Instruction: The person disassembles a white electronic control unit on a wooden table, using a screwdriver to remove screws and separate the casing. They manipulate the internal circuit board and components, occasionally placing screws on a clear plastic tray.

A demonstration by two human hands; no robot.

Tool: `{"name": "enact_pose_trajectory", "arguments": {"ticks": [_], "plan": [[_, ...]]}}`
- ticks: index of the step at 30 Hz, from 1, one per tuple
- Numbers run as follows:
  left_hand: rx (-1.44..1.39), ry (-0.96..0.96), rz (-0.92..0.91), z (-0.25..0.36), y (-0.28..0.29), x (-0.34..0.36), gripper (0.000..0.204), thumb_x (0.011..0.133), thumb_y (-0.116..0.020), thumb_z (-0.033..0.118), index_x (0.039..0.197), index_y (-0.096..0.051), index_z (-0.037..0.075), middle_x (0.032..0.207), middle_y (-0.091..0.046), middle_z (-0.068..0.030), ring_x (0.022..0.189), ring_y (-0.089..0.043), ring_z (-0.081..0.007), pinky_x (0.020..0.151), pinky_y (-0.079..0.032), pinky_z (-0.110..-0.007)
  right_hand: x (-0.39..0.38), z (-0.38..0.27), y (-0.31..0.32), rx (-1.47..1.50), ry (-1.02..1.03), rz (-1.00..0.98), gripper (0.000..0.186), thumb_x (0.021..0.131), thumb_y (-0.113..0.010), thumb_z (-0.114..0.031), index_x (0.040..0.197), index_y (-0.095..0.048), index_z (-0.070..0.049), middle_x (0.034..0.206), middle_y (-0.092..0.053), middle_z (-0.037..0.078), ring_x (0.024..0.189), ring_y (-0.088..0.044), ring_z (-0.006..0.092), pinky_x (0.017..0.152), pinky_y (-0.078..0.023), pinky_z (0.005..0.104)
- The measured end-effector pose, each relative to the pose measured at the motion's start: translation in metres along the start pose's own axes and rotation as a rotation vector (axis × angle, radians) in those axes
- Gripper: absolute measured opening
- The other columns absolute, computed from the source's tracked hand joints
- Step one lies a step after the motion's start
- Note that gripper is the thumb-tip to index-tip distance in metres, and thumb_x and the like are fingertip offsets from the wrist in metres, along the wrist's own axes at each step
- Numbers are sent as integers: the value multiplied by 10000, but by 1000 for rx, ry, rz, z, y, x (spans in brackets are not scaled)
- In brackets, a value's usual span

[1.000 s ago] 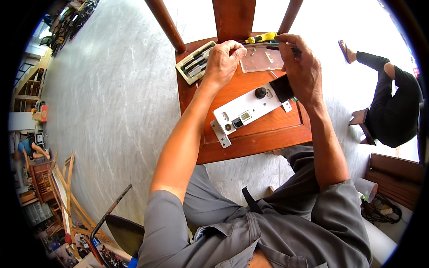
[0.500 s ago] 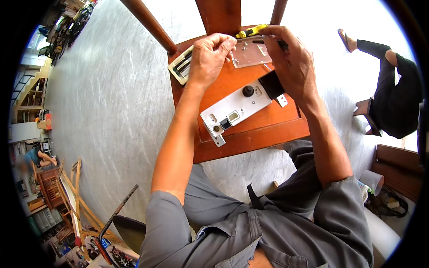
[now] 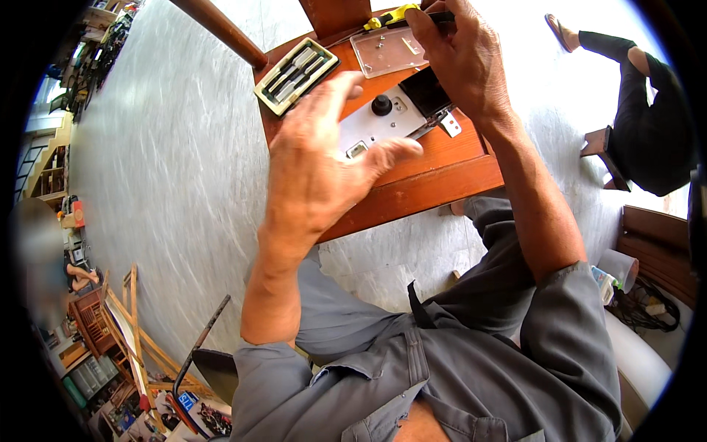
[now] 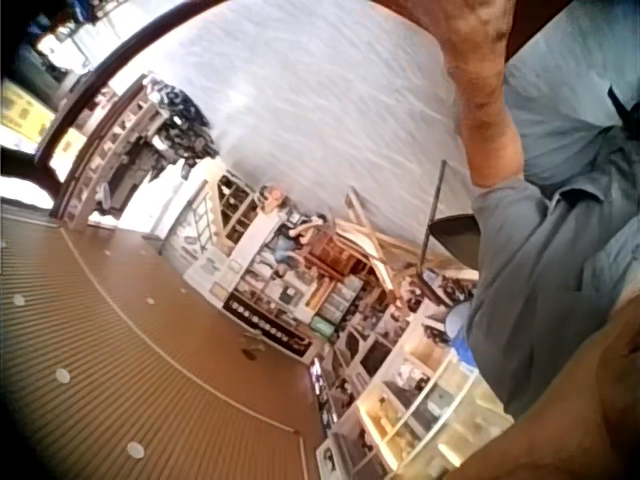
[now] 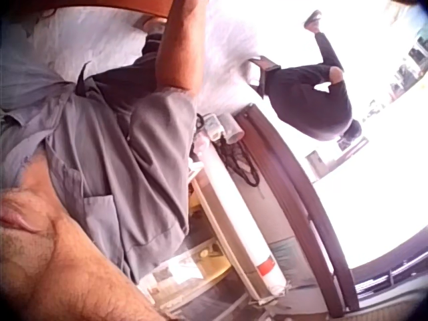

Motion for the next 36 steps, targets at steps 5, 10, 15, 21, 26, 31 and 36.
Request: {"name": "enact_pose_trajectory", "arguments": {"ticks": [5, 10, 15, 21, 26, 31, 36], "plan": [[280, -101, 20, -1, -17, -4, 698, 745, -882, 457, 1214, -673, -16, 1060, -744, -145, 974, -711, -320, 889, -550, -421, 3, -15, 3, -21, 76, 41, 214, 986, -692, -144, 1111, -651, 24, 907, -749, 137, 781, -717, 181, 728, -582, 335], [208, -199, 25, -6, -3, -2, 585, 716, -909, 349, 1158, -711, 20, 1001, -745, -104, 901, -704, -291, 853, -552, -403, 6, -27, 15, 84, -166, -4, 216, 1001, -694, -196, 1015, -682, 19, 770, -711, 64, 678, -652, 101, 619, -539, 260], [172, -234, -7, -11, 1, -6, 626, 679, -935, 307, 1177, -712, 2, 1087, -746, -136, 958, -704, -312, 880, -561, -406, 0, -68, 37, 174, 180, -17, 318, 1067, -583, -258, 906, -644, 10, 680, -627, 44, 547, -576, 86, 509, -461, 246], [178, -243, 30, -8, -1, -4, 668, 756, -850, 469, 1196, -705, -12, 1125, -741, -161, 1049, -704, -324, 950, -535, -432, -24, -87, 35, -70, 353, -161, 213, 1062, -622, -269, 1049, -699, -71, 801, -738, 20, 599, -652, 47, 524, -493, 197], [135, -257, 58, -11, 0, -5, 700, 759, -856, 467, 1234, -677, -14, 1156, -726, -198, 1039, -690, -372, 909, -551, -443, -26, -84, 24, -150, 381, -199, 212, 1053, -638, -306, 1049, -708, -106, 839, -758, 18, 657, -701, 64, 556, -531, 205], [137, -216, 35, -13, -1, -3, 630, 806, -839, 441, 1211, -683, -16, 1125, -727, -205, 1027, -695, -373, 898, -553, -447, -21, -89, 16, -197, 323, -152, 183, 1005, -663, -197, 918, -653, -36, 704, -674, 53, 570, -629, 113, 532, -479, 263], [138, -214, 65, -13, -1, -4, 593, 813, -845, 419, 1186, -689, -16, 1103, -728, -209, 1019, -699, -377, 891, -554, -453, -18, -87, 12, -202, 302, -156, 138, 971, -684, -142, 892, -646, -36, 665, -657, 63, 553, -625, 143, 540, -475, 295]]}}
Point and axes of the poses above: each hand's wrist, its own x-axis towards the middle knuckle, its own y-axis out of the back of the hand, z = x × y, the point moved 8 cm from there along x, towards the middle knuckle
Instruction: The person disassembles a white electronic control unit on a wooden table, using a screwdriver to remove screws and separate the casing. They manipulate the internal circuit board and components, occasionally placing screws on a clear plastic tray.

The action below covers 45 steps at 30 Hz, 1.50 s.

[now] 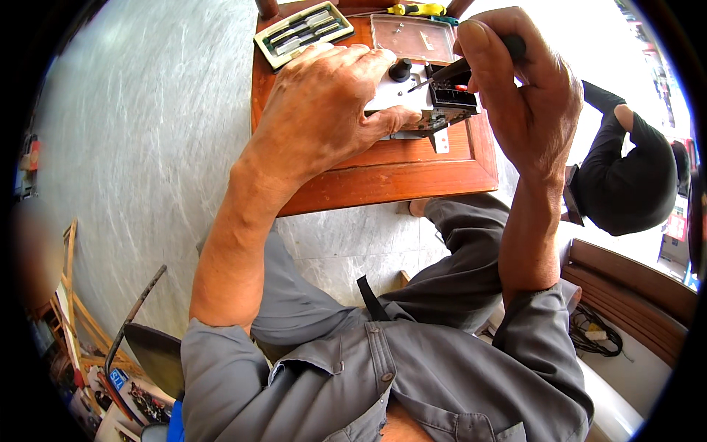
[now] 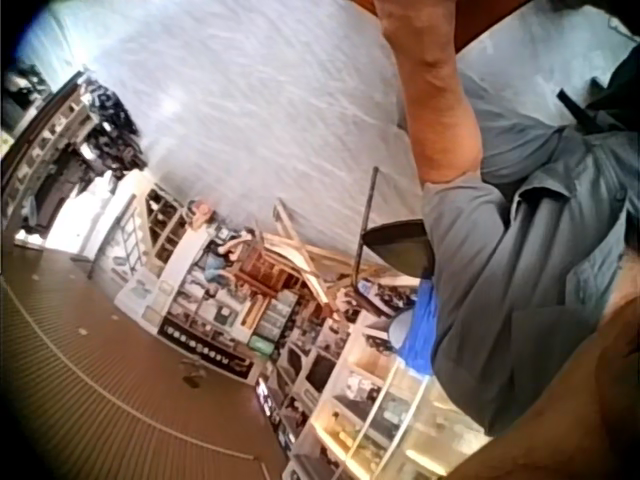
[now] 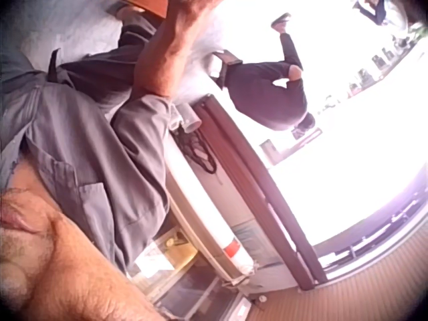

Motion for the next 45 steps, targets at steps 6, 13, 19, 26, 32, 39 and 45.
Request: {"name": "enact_pose_trajectory", "arguments": {"ticks": [6, 13, 19, 26, 32, 39, 45], "plan": [[17, -11, 13, -1, 0, -1, 571, 818, -842, 418, 1158, -697, -18, 1095, -729, -213, 1025, -700, -379, 902, -554, -454, 1, -3, -6, -18, 4, -13, 156, 986, -670, -165, 894, -642, -42, 649, -649, 62, 536, -620, 152, 534, -471, 296], [33, 4, -4, -2, -2, -1, 598, 826, -829, 449, 1174, -701, -21, 1130, -733, -210, 1073, -701, -373, 949, -549, -450, 0, 2, -9, -7, 21, -48, 166, 1009, -648, -195, 927, -651, -51, 665, -663, 58, 549, -639, 151, 535, -488, 287], [35, 3, 0, -1, -1, -1, 590, 836, -822, 450, 1169, -700, -21, 1120, -734, -205, 1079, -698, -371, 950, -547, -451, -1, -1, -13, 57, -4, -77, 147, 1009, -651, -171, 935, -641, -44, 696, -679, 81, 581, -671, 169, 552, -511, 292], [16, 26, -65, -3, -6, -1, 557, 852, -797, 427, 1167, -689, -20, 1019, -735, -199, 1012, -717, -346, 984, -528, -461, 10, -33, -22, 126, 60, -307, 122, 1001, -670, -106, 1041, -586, -26, 835, -710, 138, 704, -726, 249, 621, -556, 330], [-25, -10, 2, 0, -2, 0, 509, 827, -843, 351, 1156, -690, -6, 1037, -740, -179, 968, -704, -374, 854, -550, -458, 14, -28, -23, -3, 144, -176, 134, 1009, -659, -102, 1072, -563, -32, 877, -713, 152, 733, -737, 252, 633, -572, 337], [-118, -9, 100, 1, 9, -1, 566, 824, -858, 380, 1205, -684, 0, 1163, -737, -163, 1112, -702, -339, 943, -552, -443, 22, -50, -14, -125, 31, -156, 102, 1017, -630, -97, 1086, -591, -33, 707, -685, 109, 573, -686, 229, 546, -534, 330], [-428, -88, 203, 3, 16, 5, 308, 890, -779, 65, 1182, -686, 37, 1122, -738, -79, 1064, -716, -246, 916, -567, -356, 16, -28, -20, 38, -24, -92, 217, 1006, -604, -86, 1215, -603, -27, 705, -688, 126, 581, -694, 241, 544, -527, 363]]}}
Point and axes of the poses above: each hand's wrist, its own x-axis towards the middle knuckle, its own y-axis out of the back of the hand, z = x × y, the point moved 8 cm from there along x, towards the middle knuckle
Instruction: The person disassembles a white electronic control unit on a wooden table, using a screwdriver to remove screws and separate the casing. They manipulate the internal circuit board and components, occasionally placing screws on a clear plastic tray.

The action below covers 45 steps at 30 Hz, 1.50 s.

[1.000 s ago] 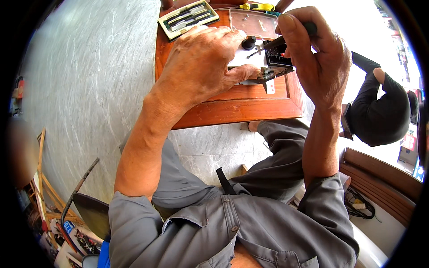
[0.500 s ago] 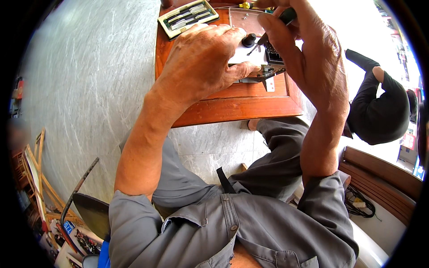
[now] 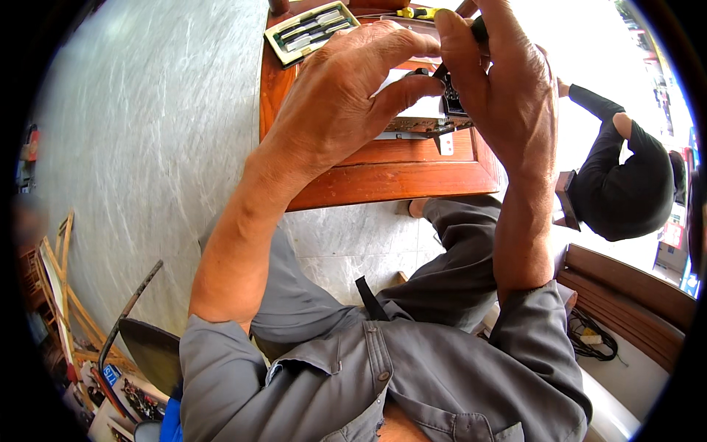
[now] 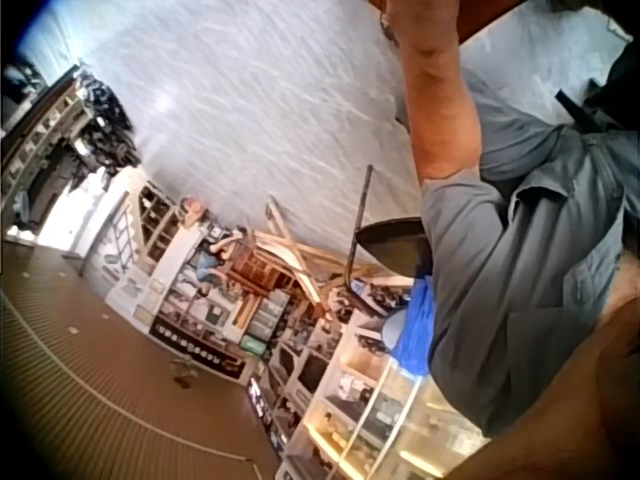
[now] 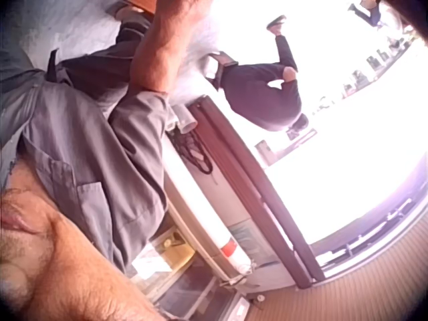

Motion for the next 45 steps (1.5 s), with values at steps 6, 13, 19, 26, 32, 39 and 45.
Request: {"name": "enact_pose_trajectory", "arguments": {"ticks": [6, 13, 19, 26, 32, 39, 45], "plan": [[-77, -42, 77, 8, 2, 5, 173, 880, -773, 63, 1041, -710, 65, 980, -731, -110, 922, -700, -320, 800, -555, -415, -5, 8, -5, 26, 53, -6, 174, 992, -640, -105, 1148, -647, -28, 760, -723, 153, 648, -745, 253, 577, -570, 341], [-256, 124, 43, 4, -1, 8, 163, 910, -746, -16, 1070, -733, 10, 933, -745, -46, 873, -699, -139, 764, -568, -285, -1, 0, 0, 1, 113, 45, 99, 1009, -619, -102, 1049, -655, -18, 777, -730, 151, 655, -749, 270, 589, -579, 357], [-315, 221, 24, 4, -1, 4, 153, 918, -743, -3, 1071, -737, 7, 906, -737, -30, 836, -684, -113, 739, -561, -261, -8, 8, -5, -137, 59, -40, 225, 1087, -563, -262, 1152, -702, -97, 771, -755, 66, 648, -752, 159, 578, -588, 267], [-332, 243, -1, -6, -7, 2, 217, 937, -712, 6, 1150, -747, 32, 958, -784, -100, 872, -753, -159, 775, -594, -287, -6, 7, -7, -119, 173, -131, 233, 1099, -510, -208, 1242, -654, -94, 776, -751, 88, 673, -772, 210, 603, -622, 314], [-304, 201, 28, -8, -12, 6, 184, 920, -739, 26, 1102, -767, 37, 914, -790, -85, 814, -754, -152, 735, -592, -286, -5, 12, -7, -75, 236, -136, 217, 1100, -494, -186, 1234, -630, -82, 873, -759, 108, 732, -780, 231, 652, -639, 346], [-225, 150, 127, -1, -2, 4, 173, 885, -774, 18, 1059, -773, 22, 918, -787, -64, 819, -749, -143, 722, -593, -279, -2, 14, -12, 48, 72, -239, 158, 1057, -537, -77, 1199, -605, -65, 1026, -742, 130, 871, -771, 270, 762, -611, 391], [-262, 99, 146, -2, -6, 3, 281, 807, -811, 48, 1086, -775, 73, 904, -755, -144, 806, -737, -319, 731, -586, -394, -13, 35, 8, -180, -43, -36, 83, 1018, -634, -112, 1091, -642, -73, 924, -709, 68, 835, -684, 204, 801, -550, 358]]}}
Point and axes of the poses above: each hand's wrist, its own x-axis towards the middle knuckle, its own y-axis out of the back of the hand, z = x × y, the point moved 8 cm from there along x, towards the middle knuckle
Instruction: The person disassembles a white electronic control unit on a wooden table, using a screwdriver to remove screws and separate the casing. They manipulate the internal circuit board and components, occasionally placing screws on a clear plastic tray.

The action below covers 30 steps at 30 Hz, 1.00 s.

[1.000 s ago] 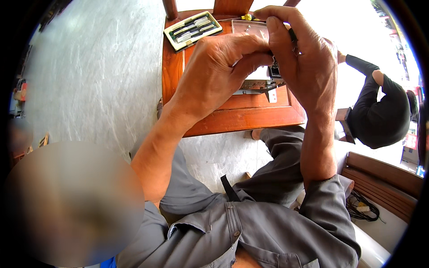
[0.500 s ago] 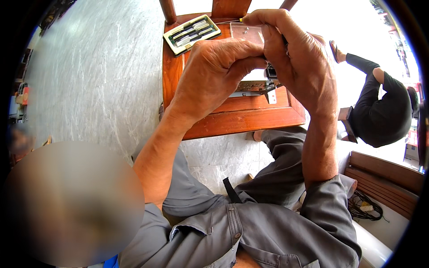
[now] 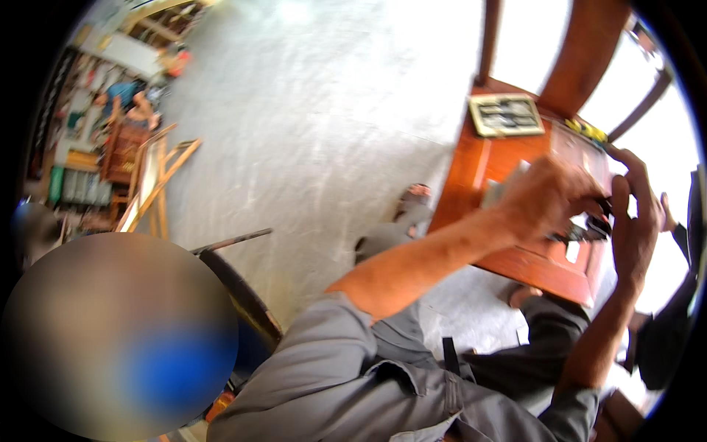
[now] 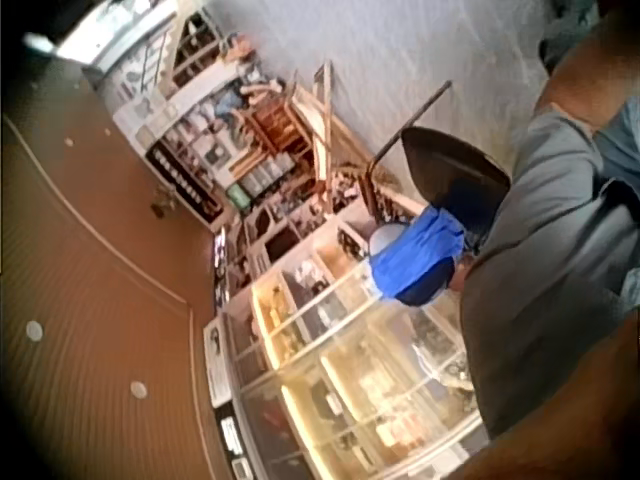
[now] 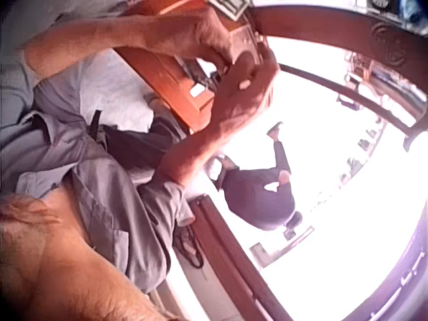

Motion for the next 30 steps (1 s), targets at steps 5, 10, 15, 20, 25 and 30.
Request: {"name": "enact_pose_trajectory", "arguments": {"ticks": [5, 10, 15, 20, 25, 30], "plan": [[57, 40, 14, -7, -3, -4, 265, 778, -843, 132, 1023, -793, 43, 901, -761, -137, 814, -732, -317, 751, -573, -396, -9, 30, 11, -81, -75, 24, 121, 993, -710, -156, 960, -646, -59, 811, -643, 44, 746, -592, 141, 750, -513, 315], [62, 77, 50, -2, 5, -8, 227, 809, -836, 119, 1014, -795, 30, 905, -763, -165, 810, -738, -315, 743, -571, -401, -9, 34, 3, -82, -118, -42, 139, 1040, -663, -209, 1034, -679, -70, 883, -692, 57, 774, -632, 140, 745, -512, 302], [93, 61, 32, -3, 2, -9, 195, 865, -797, 122, 1040, -789, 38, 926, -762, -168, 823, -731, -336, 749, -567, -428, -7, 51, -2, -56, -191, -115, 198, 1079, -595, -262, 1145, -672, -93, 965, -691, 71, 777, -639, 131, 680, -521, 294], [103, 11, 84, 7, 6, -8, 154, 894, -764, 104, 1040, -796, 64, 927, -761, -151, 821, -724, -333, 731, -561, -435, -5, 57, -9, 153, -252, -137, 288, 1112, -501, -332, 1187, -663, -105, 941, -668, 66, 704, -606, 124, 626, -484, 289], [33, 47, 50, -4, 3, -5, 106, 853, -790, 101, 951, -810, 66, 896, -759, -148, 813, -723, -325, 723, -558, -421, -4, 48, -12, 139, -174, -268, 289, 1120, -463, -330, 1100, -608, -80, 948, -642, 90, 753, -614, 154, 635, -484, 297], [30, 102, 69, -7, 1, -4, 133, 797, -838, 120, 894, -790, 42, 828, -737, -151, 783, -713, -329, 717, -551, -424, -2, 51, -12, 20, -1, -160, 216, 1101, -529, -262, 1071, -600, -61, 937, -649, 102, 816, -644, 168, 751, -527, 309]]}}
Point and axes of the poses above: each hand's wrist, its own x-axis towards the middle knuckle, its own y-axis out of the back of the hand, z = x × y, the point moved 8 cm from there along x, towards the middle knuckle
